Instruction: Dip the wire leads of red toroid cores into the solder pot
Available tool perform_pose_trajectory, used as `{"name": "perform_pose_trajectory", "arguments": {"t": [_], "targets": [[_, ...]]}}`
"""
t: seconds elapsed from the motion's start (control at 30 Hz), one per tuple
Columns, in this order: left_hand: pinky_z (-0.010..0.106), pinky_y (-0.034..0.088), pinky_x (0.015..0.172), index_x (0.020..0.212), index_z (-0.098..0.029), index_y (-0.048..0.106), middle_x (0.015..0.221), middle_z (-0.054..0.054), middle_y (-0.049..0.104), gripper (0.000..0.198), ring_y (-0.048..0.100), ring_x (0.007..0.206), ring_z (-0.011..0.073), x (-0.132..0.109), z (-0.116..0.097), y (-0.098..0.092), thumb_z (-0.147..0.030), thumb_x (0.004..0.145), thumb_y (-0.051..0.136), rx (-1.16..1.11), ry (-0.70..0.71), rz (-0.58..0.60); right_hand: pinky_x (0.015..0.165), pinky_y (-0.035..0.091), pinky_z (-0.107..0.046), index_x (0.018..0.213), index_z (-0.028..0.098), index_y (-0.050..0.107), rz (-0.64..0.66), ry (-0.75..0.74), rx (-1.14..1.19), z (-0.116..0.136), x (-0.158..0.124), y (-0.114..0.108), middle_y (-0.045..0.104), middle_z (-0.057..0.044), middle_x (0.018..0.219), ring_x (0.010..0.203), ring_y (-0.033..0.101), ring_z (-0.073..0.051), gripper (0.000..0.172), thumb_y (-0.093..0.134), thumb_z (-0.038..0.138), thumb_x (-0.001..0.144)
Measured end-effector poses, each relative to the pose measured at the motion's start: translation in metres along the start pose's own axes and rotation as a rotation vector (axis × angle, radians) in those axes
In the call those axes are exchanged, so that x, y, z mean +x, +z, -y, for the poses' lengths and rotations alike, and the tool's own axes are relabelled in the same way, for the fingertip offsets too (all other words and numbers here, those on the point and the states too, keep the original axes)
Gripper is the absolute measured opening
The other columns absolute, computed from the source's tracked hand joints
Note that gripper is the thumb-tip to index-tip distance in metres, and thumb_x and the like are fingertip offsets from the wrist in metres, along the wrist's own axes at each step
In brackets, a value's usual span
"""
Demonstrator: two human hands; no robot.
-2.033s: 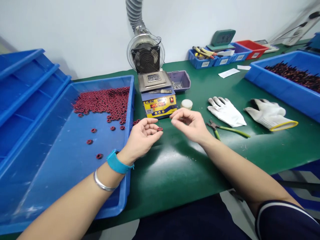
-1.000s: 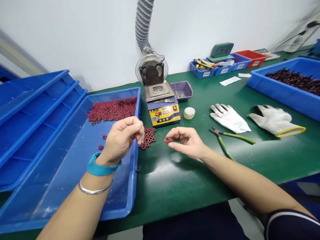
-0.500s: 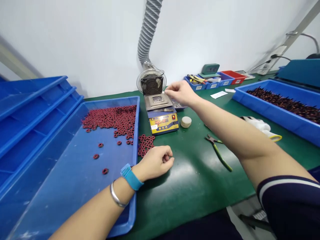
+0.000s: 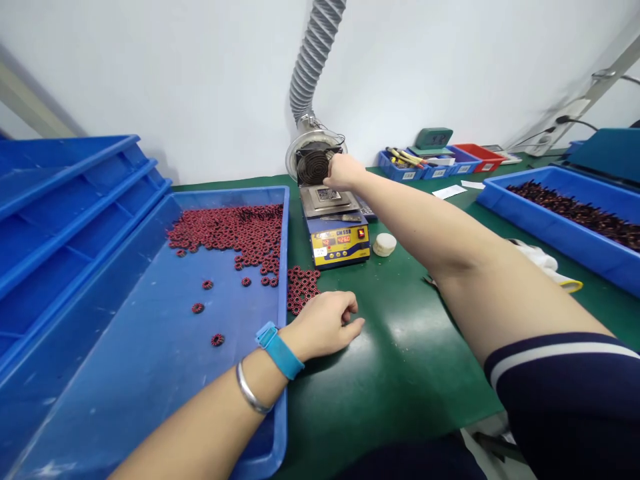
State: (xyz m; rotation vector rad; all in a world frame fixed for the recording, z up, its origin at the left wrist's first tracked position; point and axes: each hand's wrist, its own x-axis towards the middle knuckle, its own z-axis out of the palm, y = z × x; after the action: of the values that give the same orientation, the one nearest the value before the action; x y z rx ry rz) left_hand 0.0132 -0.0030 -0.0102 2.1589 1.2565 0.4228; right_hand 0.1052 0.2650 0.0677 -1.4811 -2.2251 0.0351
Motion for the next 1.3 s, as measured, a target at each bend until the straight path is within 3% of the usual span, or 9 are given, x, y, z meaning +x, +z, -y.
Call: {"name": "perform_pose_trajectory", "arguments": {"t": [0.2,0.43,0.63,0.73,0.87,1.07,1.17,1.3], "targets": [[0.027,0.042,0.062,0.079,-0.019,0.057,0.074,0.003,0.065,0.011,0.057,0.066,0.0161,0.000,0.002,0.000,-0.030,0.077,0.057,0.034,-0.001,0.011,0.083,0.054,-0.049,0.102,0.004,0.065,0.032,-0.003,-0.048,0.005,-0.002,0.000,0.067,-0.023,0.098,0.096,0.065,-0.036,0.040,0.074,0.016,0.065],[0.027,0.044,0.062,0.079,-0.019,0.058,0.075,0.003,0.066,0.012,0.058,0.067,0.0166,0.000,0.001,-0.001,-0.030,0.077,0.058,0.039,-0.005,0.023,0.086,0.053,-0.049,0.091,0.009,0.067,0.000,-0.020,0.018,0.006,-0.003,0.005,0.068,-0.019,0.091,0.097,0.064,-0.034,0.034,0.078,0.015,0.060],[0.028,0.045,0.064,0.081,-0.018,0.058,0.074,0.004,0.066,0.013,0.059,0.067,0.0170,-0.001,0.002,0.000,-0.031,0.077,0.058,0.011,0.004,0.003,0.085,0.054,-0.048,0.084,0.006,0.065,-0.049,-0.017,0.067,0.008,-0.006,-0.012,0.066,-0.017,0.083,0.090,0.066,-0.032,0.024,0.075,0.013,0.063],[0.029,0.046,0.064,0.081,-0.018,0.057,0.074,0.004,0.065,0.013,0.059,0.067,0.0172,0.000,0.003,0.000,-0.030,0.077,0.058,-0.020,0.010,-0.012,0.081,0.055,-0.046,0.069,0.008,0.063,-0.066,-0.021,0.225,0.006,-0.012,-0.029,0.063,-0.010,0.066,0.078,0.065,-0.025,0.012,0.073,0.015,0.068],[0.029,0.047,0.063,0.080,-0.017,0.057,0.073,0.004,0.065,0.012,0.060,0.066,0.0169,0.001,0.003,0.000,-0.028,0.077,0.058,-0.041,0.018,-0.026,0.062,0.056,-0.039,0.058,0.014,0.059,0.044,0.090,0.571,0.003,-0.032,-0.050,0.057,-0.005,0.053,0.052,0.054,-0.014,0.023,0.071,0.023,0.076],[0.026,0.047,0.060,0.077,-0.017,0.057,0.069,0.002,0.064,0.010,0.058,0.062,0.0146,0.002,0.002,0.000,-0.026,0.076,0.060,-0.117,0.015,-0.080,0.037,0.040,-0.022,0.059,0.016,0.058,0.190,0.165,0.973,0.001,-0.078,-0.069,0.058,-0.002,0.053,0.039,0.041,-0.006,0.029,0.076,0.031,0.075],[0.024,0.045,0.056,0.075,-0.017,0.056,0.066,0.001,0.061,0.011,0.056,0.060,0.0127,0.003,0.001,-0.001,-0.027,0.076,0.059,-0.223,-0.003,-0.149,0.035,0.035,-0.016,0.059,0.014,0.058,0.258,0.209,1.134,0.003,-0.103,-0.075,0.058,0.000,0.052,0.040,0.043,-0.004,0.029,0.078,0.031,0.073],[0.023,0.043,0.054,0.079,-0.015,0.057,0.067,0.001,0.059,0.015,0.053,0.058,0.0109,0.006,0.001,-0.003,-0.029,0.075,0.060,-0.360,-0.060,-0.244,0.043,0.042,-0.013,0.067,0.012,0.064,0.310,0.262,1.265,0.004,-0.132,-0.077,0.062,0.000,0.056,0.045,0.050,-0.003,0.023,0.080,0.028,0.071]]}}
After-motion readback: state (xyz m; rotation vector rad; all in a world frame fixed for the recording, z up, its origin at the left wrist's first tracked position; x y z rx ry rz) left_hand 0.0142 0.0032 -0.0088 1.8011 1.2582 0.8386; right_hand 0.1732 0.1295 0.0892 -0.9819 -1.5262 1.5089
